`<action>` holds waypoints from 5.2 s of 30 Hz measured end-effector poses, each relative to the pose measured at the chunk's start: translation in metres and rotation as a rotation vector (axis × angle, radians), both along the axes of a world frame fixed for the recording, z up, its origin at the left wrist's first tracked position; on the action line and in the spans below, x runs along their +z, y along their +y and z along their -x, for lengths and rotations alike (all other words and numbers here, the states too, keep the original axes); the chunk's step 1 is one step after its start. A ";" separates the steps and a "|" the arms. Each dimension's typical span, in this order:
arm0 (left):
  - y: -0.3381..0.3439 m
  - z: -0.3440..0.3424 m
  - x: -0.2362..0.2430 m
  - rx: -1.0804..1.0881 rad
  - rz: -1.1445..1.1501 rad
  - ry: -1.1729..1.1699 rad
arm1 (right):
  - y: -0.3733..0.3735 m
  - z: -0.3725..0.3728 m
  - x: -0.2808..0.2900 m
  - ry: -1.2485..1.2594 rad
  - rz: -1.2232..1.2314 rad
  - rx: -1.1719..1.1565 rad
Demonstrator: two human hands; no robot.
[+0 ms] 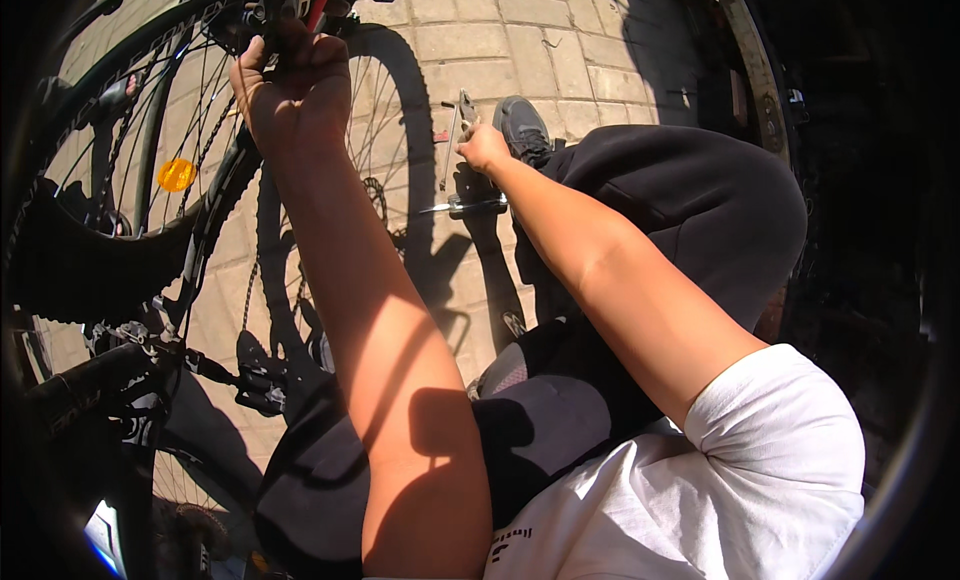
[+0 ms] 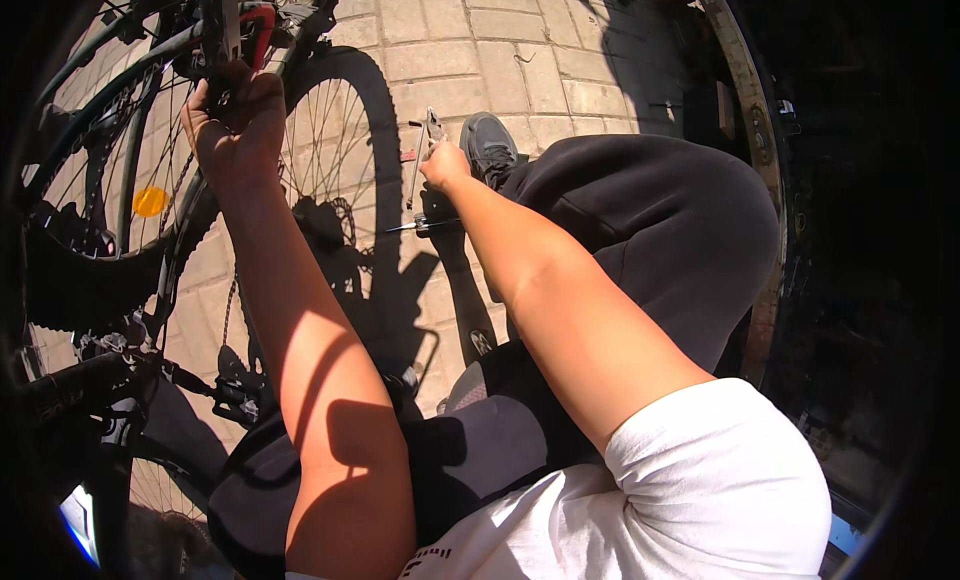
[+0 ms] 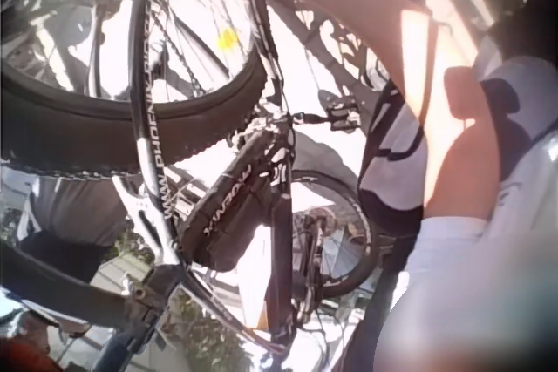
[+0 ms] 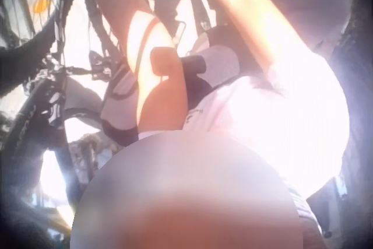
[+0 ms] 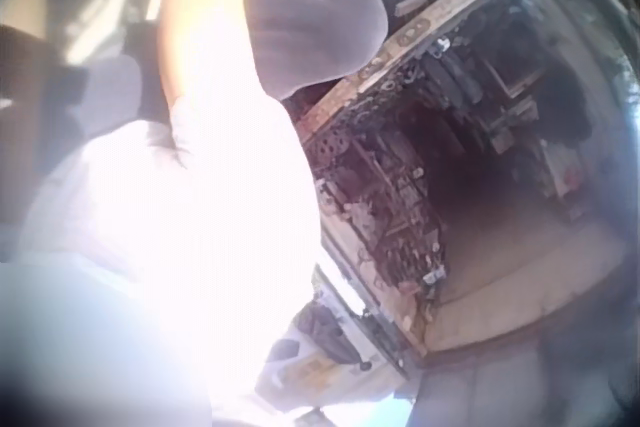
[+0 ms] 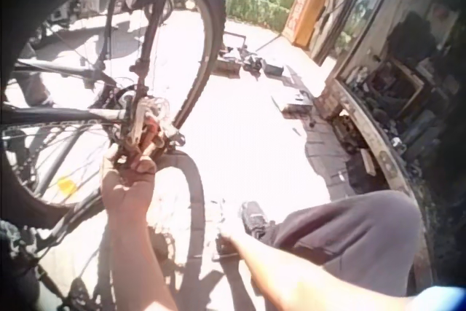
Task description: The person sits on the ground and works on the rear derailleur and chain of a bicycle. They use pliers to manipulate the chain and adjust the derailleur, then rotate the pedals to test the chain movement.
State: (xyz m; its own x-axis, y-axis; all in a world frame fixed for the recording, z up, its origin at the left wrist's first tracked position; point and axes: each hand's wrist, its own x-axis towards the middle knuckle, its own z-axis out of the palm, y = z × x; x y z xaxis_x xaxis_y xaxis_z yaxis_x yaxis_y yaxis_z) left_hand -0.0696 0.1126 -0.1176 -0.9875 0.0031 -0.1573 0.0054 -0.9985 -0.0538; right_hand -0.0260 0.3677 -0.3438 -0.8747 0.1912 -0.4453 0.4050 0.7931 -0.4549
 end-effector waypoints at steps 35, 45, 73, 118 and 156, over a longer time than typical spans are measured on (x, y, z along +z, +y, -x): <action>0.005 -0.005 0.003 0.017 -0.109 -0.071 | -0.026 -0.043 0.023 -0.161 0.492 -0.080; 0.005 0.002 -0.003 -0.022 -0.085 -0.093 | -0.034 0.009 0.174 -0.528 0.831 -0.129; 0.005 0.009 -0.023 -0.050 -0.251 0.231 | -0.163 0.052 0.304 1.224 -0.186 0.999; 0.011 0.005 -0.019 -0.016 -0.287 0.224 | -0.165 0.066 0.335 1.044 -0.387 1.315; 0.013 0.002 -0.016 0.013 -0.225 0.139 | -0.165 0.065 0.337 1.092 -0.611 1.370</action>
State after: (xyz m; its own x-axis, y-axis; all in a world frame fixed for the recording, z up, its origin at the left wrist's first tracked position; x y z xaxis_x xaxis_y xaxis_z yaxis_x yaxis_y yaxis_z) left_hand -0.0720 0.1259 -0.1331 -0.9998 0.0098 -0.0173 -0.0046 -0.9612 -0.2758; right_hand -0.0910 0.2026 -0.0073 -0.3545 -0.9129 0.2023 -0.8211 0.4074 0.3998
